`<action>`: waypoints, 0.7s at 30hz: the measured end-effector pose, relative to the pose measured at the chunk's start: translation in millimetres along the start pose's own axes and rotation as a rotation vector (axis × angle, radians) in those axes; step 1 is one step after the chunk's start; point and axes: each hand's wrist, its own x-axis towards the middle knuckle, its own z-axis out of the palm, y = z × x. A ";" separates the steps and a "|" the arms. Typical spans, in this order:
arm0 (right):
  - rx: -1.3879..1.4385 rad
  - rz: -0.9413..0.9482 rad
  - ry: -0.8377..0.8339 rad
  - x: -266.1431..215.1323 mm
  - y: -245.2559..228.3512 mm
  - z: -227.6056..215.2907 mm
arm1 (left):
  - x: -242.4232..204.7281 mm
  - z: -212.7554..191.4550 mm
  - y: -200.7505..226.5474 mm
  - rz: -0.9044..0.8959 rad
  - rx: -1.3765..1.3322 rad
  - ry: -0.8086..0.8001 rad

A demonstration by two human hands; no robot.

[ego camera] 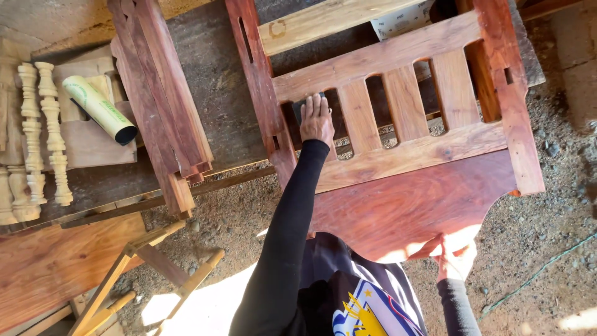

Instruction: Sanding the surface of a wooden furniture frame using sandpaper.

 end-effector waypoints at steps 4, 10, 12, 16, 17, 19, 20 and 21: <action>0.122 0.014 -0.121 4.0 -13.2 6.4 | -37.7 -0.2 9.6 0.041 -0.029 0.053; 0.117 0.089 -0.151 5.1 -19.6 4.8 | 1.9 13.9 0.0 -0.060 -0.036 -0.007; 0.057 0.084 -0.147 5.7 -21.0 4.1 | -13.1 9.3 5.2 -0.040 -0.044 0.020; 0.048 0.031 -0.220 4.8 -28.4 2.1 | -45.7 1.6 12.9 0.034 -0.067 0.079; 0.048 0.036 -0.222 4.8 -29.1 6.3 | -32.2 -2.0 9.8 0.034 -0.064 0.075; 0.071 0.038 -0.209 3.0 -31.2 3.6 | -14.3 -8.1 9.7 -0.031 -0.094 -0.015; 0.067 0.036 -0.208 3.4 -32.1 4.3 | -8.6 0.8 8.0 -0.034 -0.097 -0.016; 0.072 0.058 -0.200 3.1 -33.5 4.5 | -2.9 8.9 6.4 -0.052 -0.062 -0.024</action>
